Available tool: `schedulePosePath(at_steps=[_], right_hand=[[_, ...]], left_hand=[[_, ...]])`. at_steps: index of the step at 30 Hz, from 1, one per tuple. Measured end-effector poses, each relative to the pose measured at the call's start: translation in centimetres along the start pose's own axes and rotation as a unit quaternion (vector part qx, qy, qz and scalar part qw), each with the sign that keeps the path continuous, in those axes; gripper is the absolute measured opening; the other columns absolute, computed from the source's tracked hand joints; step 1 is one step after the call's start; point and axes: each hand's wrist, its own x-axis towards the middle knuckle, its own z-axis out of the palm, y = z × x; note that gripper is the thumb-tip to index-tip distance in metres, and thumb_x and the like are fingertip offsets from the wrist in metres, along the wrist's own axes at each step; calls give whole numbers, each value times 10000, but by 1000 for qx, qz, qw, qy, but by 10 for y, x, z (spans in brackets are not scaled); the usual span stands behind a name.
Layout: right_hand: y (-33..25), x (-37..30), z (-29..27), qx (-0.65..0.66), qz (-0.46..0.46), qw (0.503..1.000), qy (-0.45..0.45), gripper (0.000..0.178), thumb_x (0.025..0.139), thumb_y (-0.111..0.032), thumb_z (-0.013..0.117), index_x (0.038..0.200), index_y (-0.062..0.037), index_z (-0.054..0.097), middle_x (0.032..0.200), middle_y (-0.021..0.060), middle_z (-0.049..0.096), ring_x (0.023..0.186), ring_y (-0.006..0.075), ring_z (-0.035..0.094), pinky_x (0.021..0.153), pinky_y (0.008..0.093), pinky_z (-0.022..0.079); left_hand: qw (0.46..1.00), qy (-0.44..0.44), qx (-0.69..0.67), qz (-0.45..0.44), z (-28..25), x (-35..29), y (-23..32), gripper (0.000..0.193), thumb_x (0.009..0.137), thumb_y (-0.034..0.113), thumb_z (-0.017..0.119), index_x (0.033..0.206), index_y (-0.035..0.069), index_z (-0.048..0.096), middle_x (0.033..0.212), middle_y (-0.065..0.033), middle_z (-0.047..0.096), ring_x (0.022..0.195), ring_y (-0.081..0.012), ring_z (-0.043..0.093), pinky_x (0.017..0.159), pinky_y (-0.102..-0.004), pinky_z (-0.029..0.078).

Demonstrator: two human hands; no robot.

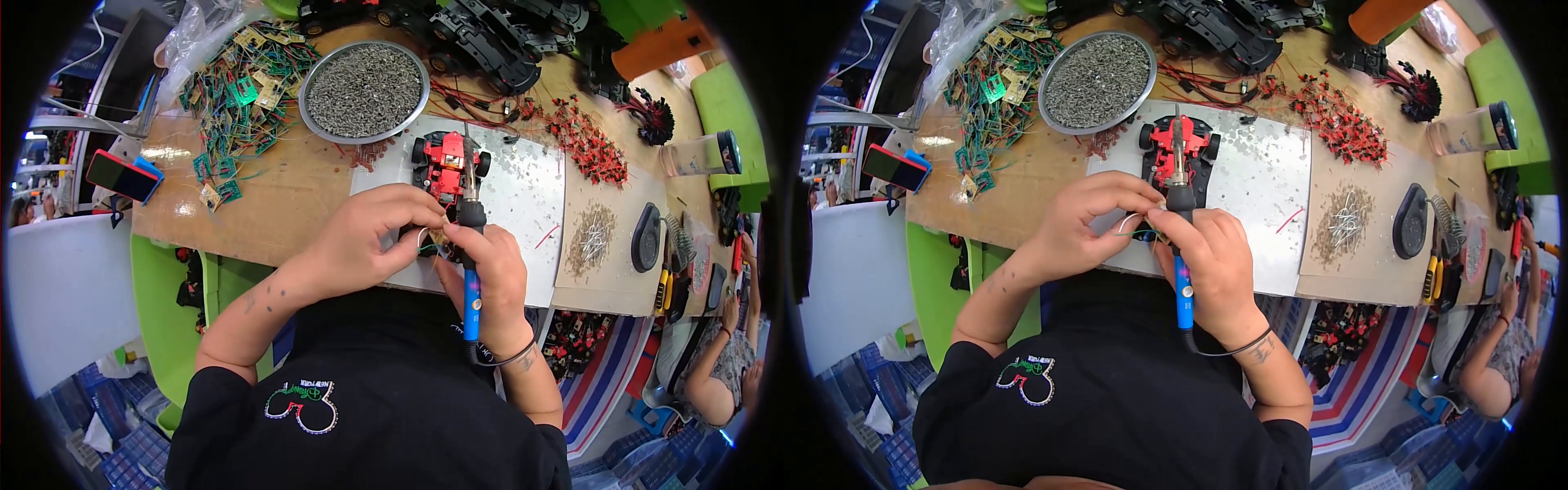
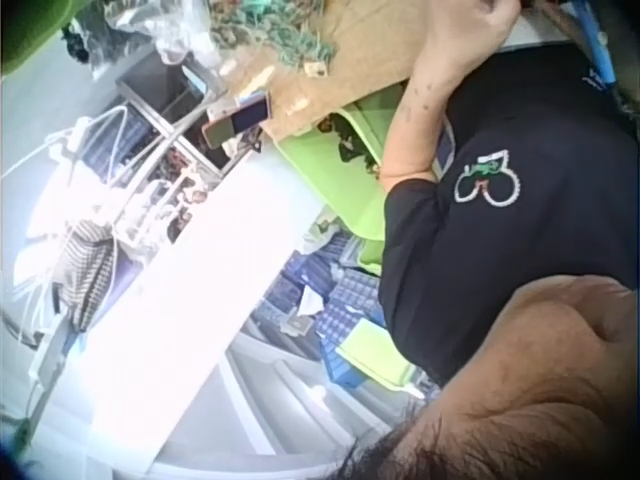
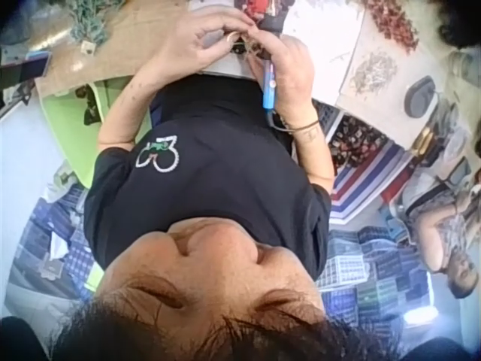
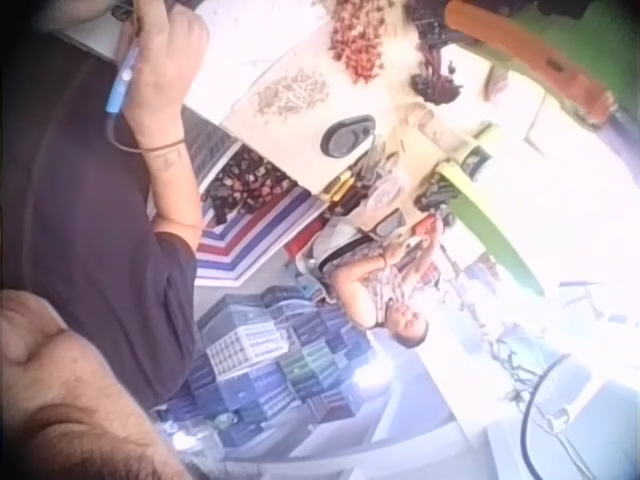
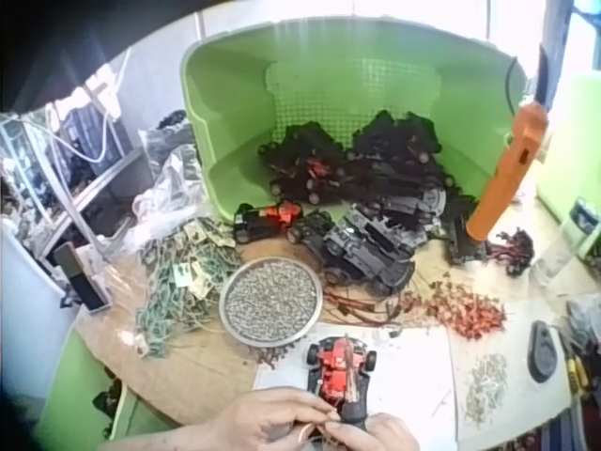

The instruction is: Soldering internal components and assembling the chassis of toy cars at a workstation.

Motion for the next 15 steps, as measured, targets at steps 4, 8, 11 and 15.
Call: schedulePosePath(at_steps=[4,8,11,15], right_hand=[[1,4,-4,-37,-44,998,4,488,690,21,787,1137,-102,631,799,79,583,719,267,570,680,373,468],[4,4,-1,35,20,996,78,391,767,55,762,1120,-57,638,862,103,684,720,223,656,643,307,520],[-5,15,-2,89,34,994,55,379,811,58,747,1151,-23,599,894,90,694,827,160,661,769,274,512],[-10,3,9,89,104,989,49,413,789,44,767,1170,-7,617,1040,137,670,928,216,657,856,330,515]], left_hand=[[1000,2,-25,9,4,5,-3,206,798,-15,668,999,28,693,1083,-105,681,991,-243,666,856,-333,519],[1000,-18,-25,-3,6,13,-1,202,797,1,685,996,30,702,1046,-94,666,972,-234,654,846,-327,514],[1000,-3,2,7,3,12,0,168,779,42,705,947,40,697,974,-88,639,917,-254,636,797,-347,510],[999,17,-15,26,6,-3,-15,149,784,140,729,914,68,710,935,-92,625,936,-276,608,822,-391,480]])
